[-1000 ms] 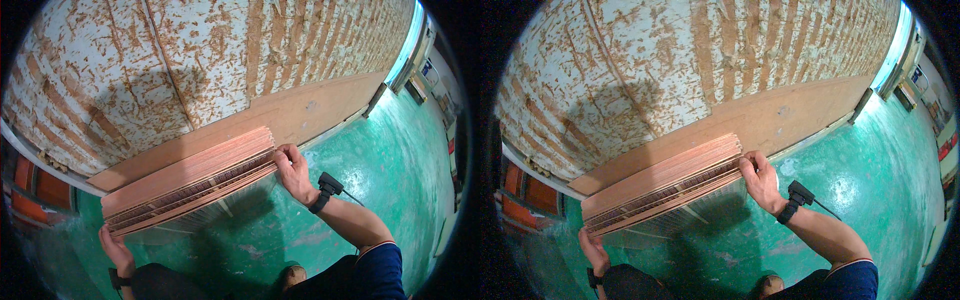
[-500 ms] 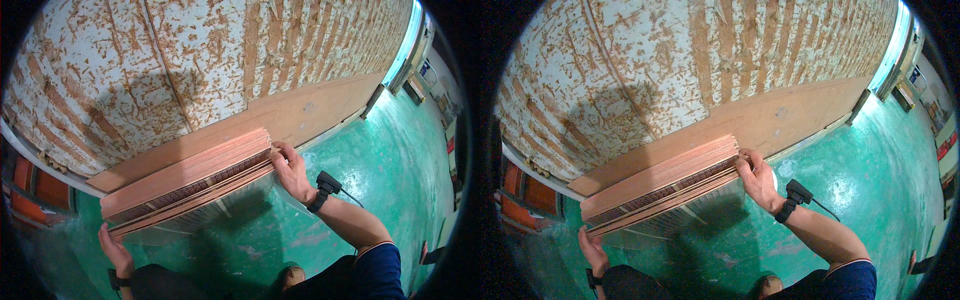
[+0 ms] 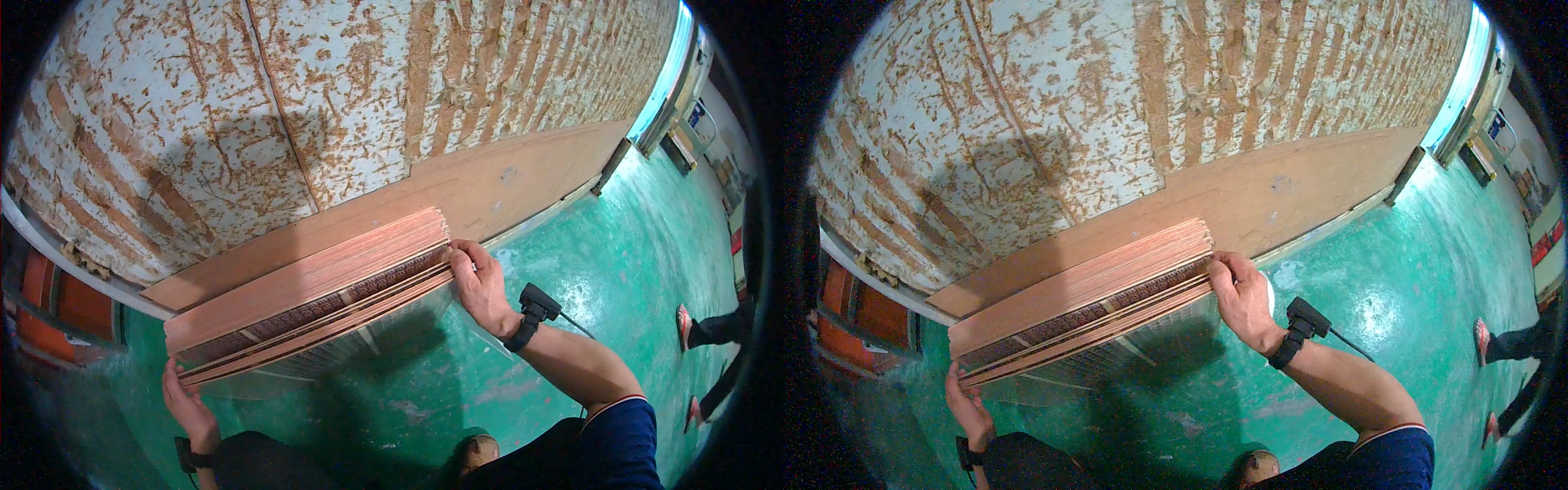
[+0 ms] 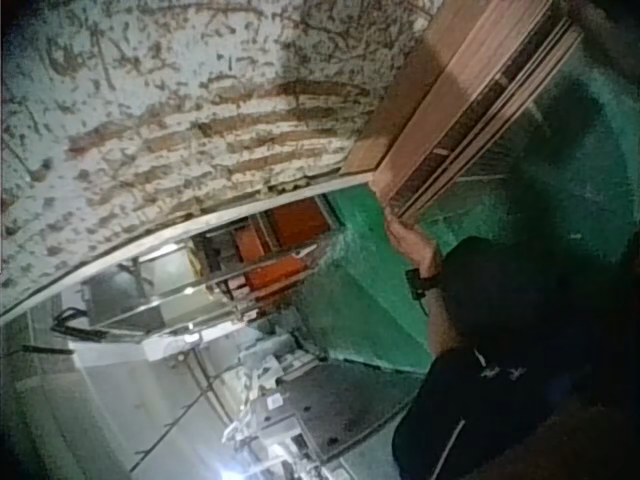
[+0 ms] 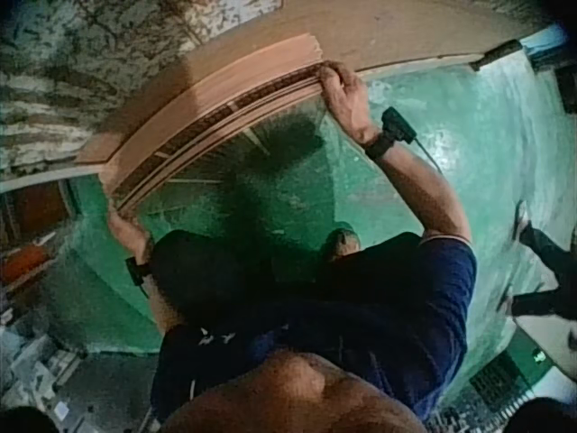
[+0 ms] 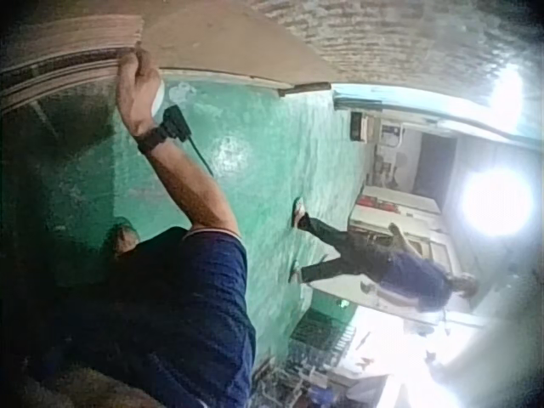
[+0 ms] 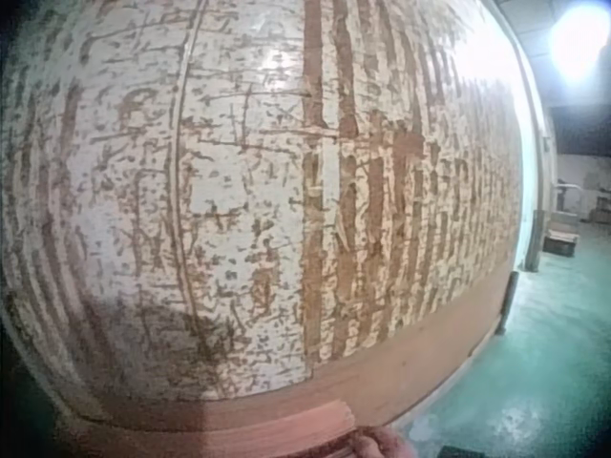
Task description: Sorting and inspecting copper sheets on a fabrication floor according to a process card.
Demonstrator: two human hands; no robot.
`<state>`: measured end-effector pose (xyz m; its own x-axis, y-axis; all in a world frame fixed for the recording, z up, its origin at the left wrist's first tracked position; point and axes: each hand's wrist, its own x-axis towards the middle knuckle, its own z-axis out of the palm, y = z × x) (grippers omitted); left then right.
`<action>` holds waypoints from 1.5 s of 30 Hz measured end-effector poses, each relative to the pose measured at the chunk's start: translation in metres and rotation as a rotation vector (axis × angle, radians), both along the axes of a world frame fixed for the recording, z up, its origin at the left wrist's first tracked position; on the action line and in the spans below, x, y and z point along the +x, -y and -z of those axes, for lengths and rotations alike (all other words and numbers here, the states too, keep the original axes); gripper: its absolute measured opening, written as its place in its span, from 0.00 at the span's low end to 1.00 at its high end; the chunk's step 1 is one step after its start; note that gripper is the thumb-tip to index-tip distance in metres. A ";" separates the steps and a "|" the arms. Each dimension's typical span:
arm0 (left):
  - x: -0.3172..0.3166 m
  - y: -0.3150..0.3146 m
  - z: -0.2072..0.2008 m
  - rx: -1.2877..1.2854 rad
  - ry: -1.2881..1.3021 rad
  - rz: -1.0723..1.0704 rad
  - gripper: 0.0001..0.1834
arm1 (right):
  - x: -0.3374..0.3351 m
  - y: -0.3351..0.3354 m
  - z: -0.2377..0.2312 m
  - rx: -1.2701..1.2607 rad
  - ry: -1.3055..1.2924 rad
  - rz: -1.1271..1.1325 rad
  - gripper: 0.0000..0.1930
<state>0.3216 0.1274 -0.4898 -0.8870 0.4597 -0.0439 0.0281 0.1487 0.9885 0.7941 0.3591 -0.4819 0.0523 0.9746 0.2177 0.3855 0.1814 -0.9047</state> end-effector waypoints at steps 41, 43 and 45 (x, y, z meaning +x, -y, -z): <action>0.001 0.001 0.006 0.045 -0.054 -0.022 0.17 | 0.006 -0.002 0.000 0.011 -0.069 -0.079 0.14; -0.002 0.001 0.008 0.059 -0.013 -0.010 0.18 | 0.009 -0.002 -0.001 0.020 -0.057 -0.079 0.13; -0.021 0.010 0.022 0.066 -0.015 0.036 0.19 | 0.011 -0.004 0.000 0.023 -0.019 -0.085 0.13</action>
